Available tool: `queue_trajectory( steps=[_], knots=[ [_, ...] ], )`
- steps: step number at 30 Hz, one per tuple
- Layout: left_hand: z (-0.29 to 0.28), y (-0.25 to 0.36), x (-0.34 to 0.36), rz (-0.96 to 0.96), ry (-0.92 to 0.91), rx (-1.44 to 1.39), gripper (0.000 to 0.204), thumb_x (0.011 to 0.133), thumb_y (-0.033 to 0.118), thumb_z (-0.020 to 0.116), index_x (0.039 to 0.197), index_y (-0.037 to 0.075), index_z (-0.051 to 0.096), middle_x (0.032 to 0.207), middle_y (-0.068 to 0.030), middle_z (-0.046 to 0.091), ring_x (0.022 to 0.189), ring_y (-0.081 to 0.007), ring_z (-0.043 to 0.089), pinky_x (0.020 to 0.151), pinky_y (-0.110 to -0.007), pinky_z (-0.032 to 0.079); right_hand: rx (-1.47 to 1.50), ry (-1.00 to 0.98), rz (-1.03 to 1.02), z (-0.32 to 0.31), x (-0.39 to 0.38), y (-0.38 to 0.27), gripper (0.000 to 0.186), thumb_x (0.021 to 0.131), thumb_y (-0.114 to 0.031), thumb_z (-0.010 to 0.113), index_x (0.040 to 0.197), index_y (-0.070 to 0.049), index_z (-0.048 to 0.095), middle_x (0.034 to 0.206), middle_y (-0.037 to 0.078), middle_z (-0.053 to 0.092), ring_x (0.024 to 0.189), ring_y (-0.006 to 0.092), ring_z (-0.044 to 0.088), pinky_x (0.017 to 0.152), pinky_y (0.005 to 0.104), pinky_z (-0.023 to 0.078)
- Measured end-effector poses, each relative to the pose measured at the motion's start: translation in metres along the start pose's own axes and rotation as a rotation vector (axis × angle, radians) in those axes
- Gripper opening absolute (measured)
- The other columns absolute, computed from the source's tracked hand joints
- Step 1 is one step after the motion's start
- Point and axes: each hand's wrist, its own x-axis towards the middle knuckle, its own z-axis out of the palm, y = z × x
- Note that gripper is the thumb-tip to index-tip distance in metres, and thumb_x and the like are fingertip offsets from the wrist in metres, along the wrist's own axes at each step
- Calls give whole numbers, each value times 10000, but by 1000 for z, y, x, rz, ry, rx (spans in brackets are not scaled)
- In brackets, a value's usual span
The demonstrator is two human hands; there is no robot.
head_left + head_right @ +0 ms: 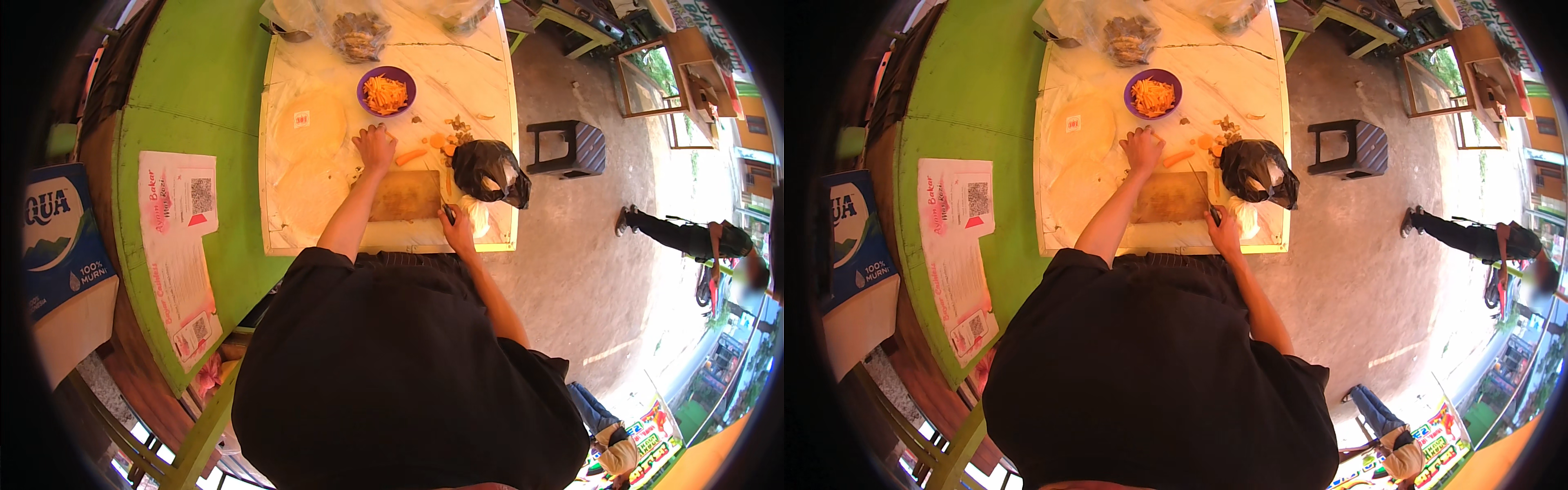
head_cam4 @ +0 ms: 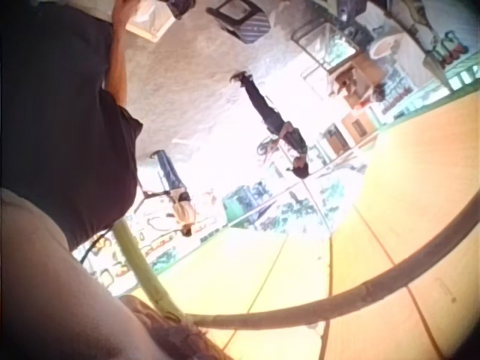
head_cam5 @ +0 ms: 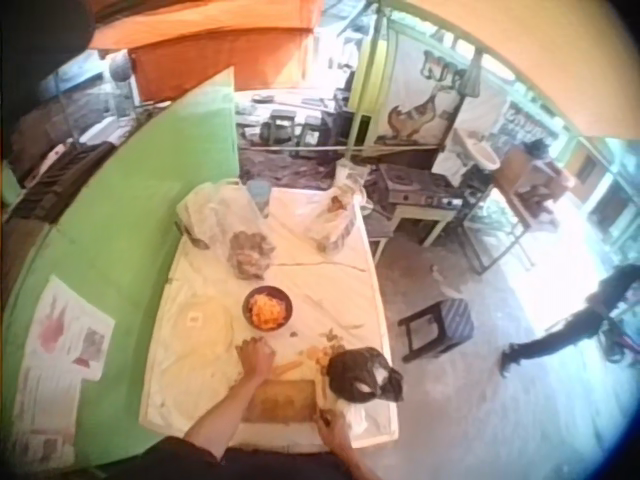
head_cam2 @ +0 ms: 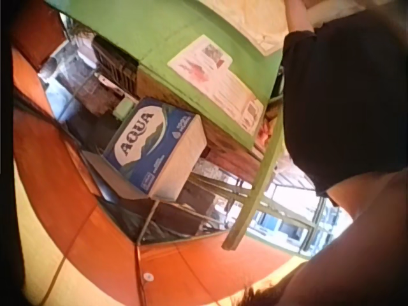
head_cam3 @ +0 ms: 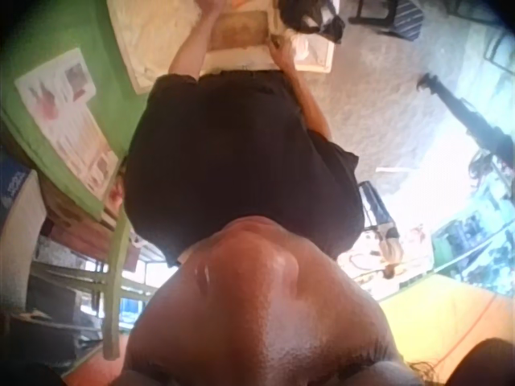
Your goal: The person slices a carrot into thin strips on a wooden cutting board using a knife. The strips are collected in a purple bowl. The person continues slicing multiple carrot pieces throughout the clip.
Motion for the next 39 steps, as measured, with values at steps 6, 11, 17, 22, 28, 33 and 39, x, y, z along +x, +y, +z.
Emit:
queue_trajectory(
  steps=[6,11,17,22,28,33,39],
  knots=[
    [10,-4,-3,26,96,-77,330,815,157,818,1111,65,705,1065,-85,703,1045,-286,599,943,-480,351,-10,-22,-28,9,4,3,430,981,-341,683,1158,50,653,928,259,719,886,407,715,770,446,530],
    [11,-14,-2,247,150,-68,184,824,85,764,994,69,693,855,-66,704,905,-274,627,889,-457,349,-15,-14,-87,16,14,3,424,988,-330,677,1168,53,653,942,262,720,899,412,714,780,444,531],
    [-4,-25,2,361,-7,-137,102,859,79,719,809,62,632,800,-69,686,874,-265,637,862,-442,357,47,-81,-37,6,23,-14,418,986,-323,681,1157,58,656,933,269,711,883,403,715,764,428,529],
    [-19,-37,10,423,29,-227,93,889,149,711,888,64,671,865,-60,711,889,-266,660,882,-422,373,38,-64,-90,10,23,-9,405,988,-315,678,1142,59,655,889,270,698,830,401,709,729,437,521],
    [-7,-33,20,423,-39,-167,264,921,219,712,1089,16,728,1075,-124,732,1045,-293,666,945,-477,409,4,-133,-2,8,19,-18,424,993,-338,664,1126,64,659,889,280,691,843,414,704,735,451,516],
    [-4,-3,22,272,-74,-53,305,908,253,743,1092,9,738,1100,-125,733,1060,-320,650,938,-502,420,45,-80,-32,8,13,-25,436,997,-356,656,1090,70,658,851,272,673,793,405,686,714,445,504],
    [13,7,22,306,65,-19,187,904,151,730,1006,-4,744,1057,-117,740,1012,-319,649,916,-499,426,73,-72,11,7,6,-18,440,996,-368,659,1002,71,638,724,237,587,656,366,580,645,449,450]
  ],
)
